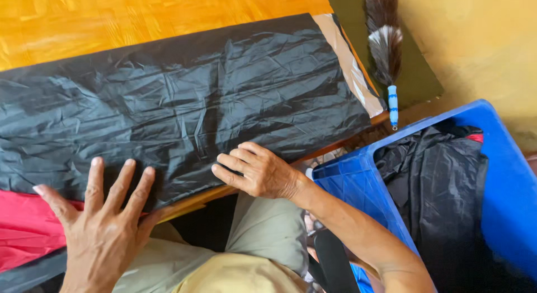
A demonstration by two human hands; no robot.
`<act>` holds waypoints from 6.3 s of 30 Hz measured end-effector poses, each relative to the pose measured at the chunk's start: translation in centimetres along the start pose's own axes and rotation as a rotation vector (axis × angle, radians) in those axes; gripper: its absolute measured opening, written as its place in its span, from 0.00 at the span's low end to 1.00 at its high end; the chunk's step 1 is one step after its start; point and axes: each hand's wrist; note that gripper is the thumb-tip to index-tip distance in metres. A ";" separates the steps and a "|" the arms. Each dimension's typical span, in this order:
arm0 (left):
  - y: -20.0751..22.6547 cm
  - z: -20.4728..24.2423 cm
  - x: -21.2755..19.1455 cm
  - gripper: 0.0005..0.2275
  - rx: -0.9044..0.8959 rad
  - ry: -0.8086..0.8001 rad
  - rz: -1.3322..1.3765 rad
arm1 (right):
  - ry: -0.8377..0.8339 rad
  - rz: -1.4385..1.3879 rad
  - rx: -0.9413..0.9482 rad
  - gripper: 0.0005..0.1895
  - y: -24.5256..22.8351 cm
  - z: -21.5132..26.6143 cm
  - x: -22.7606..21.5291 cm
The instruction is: The person folds a black and red garment on a wooden table, uses a duster to clean a black fabric item, and places the items into storage containers.
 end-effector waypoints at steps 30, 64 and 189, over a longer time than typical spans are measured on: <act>-4.6 -14.0 1.1 0.49 -0.540 -0.312 -0.045 | -0.436 -0.207 0.818 0.46 8.3 -11.4 7.5; -7.3 -15.7 5.3 0.56 -0.312 -0.177 0.103 | -0.372 -0.002 0.933 0.46 10.0 -10.8 10.2; -14.3 -13.0 -1.2 0.41 -0.645 -0.185 -0.042 | -0.461 -0.115 0.720 0.58 13.0 -13.9 10.9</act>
Point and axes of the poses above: each hand's wrist, its own z-axis away from the middle knuckle, its own x-axis out of the palm, y = z × x, and after that the axes turned 2 degrees about -x, right-handed
